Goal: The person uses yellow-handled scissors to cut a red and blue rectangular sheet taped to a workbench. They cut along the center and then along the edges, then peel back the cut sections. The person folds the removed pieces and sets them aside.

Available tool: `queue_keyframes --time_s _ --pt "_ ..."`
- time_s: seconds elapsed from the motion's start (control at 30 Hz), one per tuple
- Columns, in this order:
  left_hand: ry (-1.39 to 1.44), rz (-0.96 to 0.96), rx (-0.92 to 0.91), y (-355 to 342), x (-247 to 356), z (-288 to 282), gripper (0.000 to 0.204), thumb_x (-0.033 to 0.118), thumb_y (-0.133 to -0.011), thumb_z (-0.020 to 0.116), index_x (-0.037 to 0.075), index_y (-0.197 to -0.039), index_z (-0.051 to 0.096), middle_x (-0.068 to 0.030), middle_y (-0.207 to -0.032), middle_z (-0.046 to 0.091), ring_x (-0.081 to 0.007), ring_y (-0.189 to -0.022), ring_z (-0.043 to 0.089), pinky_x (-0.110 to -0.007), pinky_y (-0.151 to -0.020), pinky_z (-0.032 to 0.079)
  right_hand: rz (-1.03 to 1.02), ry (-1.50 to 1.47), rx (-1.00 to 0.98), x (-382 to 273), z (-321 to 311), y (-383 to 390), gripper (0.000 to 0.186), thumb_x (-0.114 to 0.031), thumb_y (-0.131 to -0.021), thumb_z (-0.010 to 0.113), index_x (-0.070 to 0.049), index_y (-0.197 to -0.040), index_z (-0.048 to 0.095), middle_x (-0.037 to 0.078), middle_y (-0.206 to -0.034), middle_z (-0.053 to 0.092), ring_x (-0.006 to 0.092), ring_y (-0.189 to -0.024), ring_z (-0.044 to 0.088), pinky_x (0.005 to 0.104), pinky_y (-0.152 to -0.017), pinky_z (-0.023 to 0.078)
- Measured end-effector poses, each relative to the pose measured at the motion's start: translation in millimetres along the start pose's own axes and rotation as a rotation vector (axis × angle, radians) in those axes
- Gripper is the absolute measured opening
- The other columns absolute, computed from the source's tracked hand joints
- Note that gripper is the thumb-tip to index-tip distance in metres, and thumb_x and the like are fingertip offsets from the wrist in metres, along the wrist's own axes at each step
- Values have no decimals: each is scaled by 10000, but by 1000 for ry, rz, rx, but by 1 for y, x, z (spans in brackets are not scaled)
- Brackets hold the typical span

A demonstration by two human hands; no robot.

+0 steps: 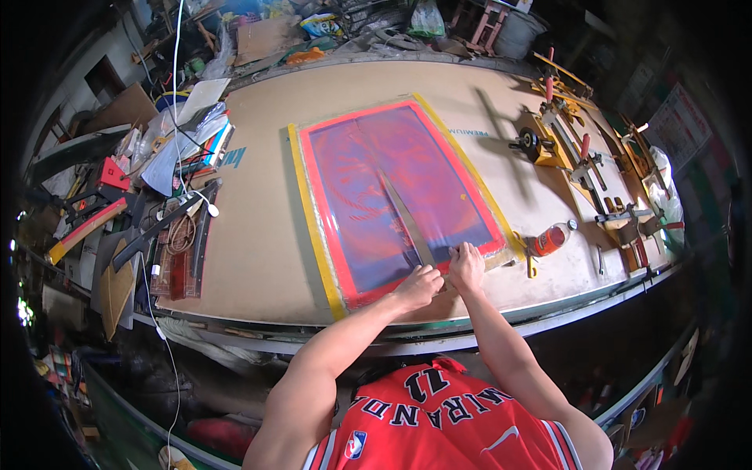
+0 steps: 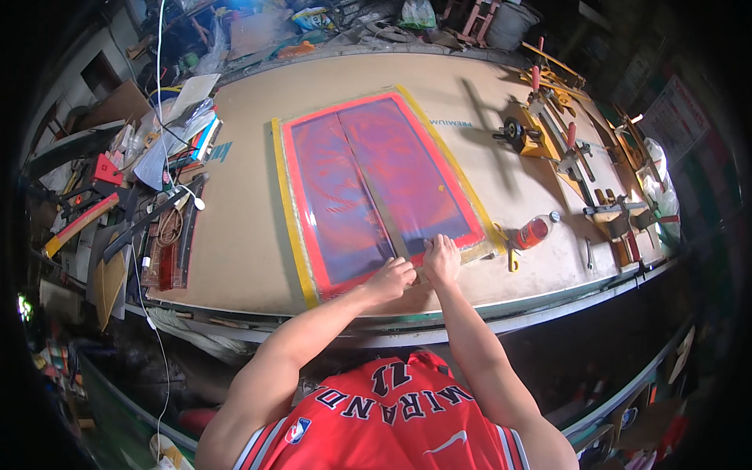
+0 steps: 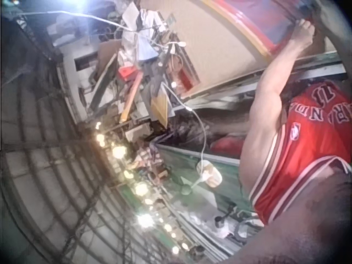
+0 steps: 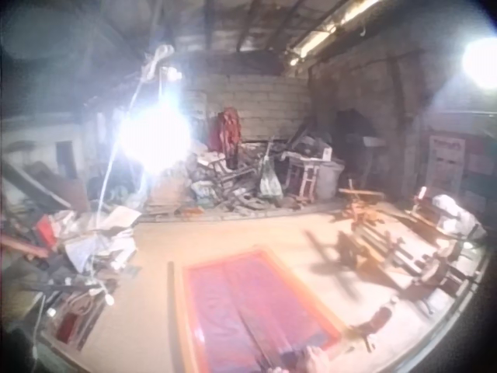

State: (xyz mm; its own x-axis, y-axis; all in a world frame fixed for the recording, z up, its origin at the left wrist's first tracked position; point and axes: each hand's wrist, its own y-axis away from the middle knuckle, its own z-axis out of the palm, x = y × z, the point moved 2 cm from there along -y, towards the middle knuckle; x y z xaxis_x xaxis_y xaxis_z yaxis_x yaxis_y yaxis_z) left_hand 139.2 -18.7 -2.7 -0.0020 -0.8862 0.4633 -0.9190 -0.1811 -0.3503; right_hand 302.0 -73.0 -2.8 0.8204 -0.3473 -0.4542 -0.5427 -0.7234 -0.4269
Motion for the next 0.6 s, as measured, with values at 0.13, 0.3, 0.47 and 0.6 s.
queue_keyframes --time_s 0.13,0.3,0.47,0.6 --pt "192 -53 103 4 -6 4 64 31 -800 672 48 -852 637 -94 -914 580 -300 -903 542 -435 -817 436 30 -42 23 -4 0 1 174 -205 -890 669 -50 -847 604 128 -846 640 347 -838 617 463 -750 483" --pt "132 -131 45 -2 6 1 49 67 -817 659 33 -841 631 -111 -922 568 -294 -920 538 -436 -806 435 39 -39 50 -2 -1 3 175 -210 -882 679 -57 -844 605 118 -837 638 337 -828 617 450 -741 485" --pt "-245 -107 -55 -8 17 7 72 92 -830 589 39 -872 613 -111 -949 571 -294 -979 542 -442 -803 442 15 -28 59 -2 1 2 170 -204 -876 685 -60 -837 604 116 -829 636 333 -830 619 449 -741 486" --pt "-268 -16 -74 -6 10 9 80 88 -814 577 51 -877 609 -111 -957 573 -295 -992 541 -448 -805 444 -22 -6 61 3 5 1 174 -204 -876 689 -59 -834 603 117 -822 636 332 -834 621 446 -748 488"
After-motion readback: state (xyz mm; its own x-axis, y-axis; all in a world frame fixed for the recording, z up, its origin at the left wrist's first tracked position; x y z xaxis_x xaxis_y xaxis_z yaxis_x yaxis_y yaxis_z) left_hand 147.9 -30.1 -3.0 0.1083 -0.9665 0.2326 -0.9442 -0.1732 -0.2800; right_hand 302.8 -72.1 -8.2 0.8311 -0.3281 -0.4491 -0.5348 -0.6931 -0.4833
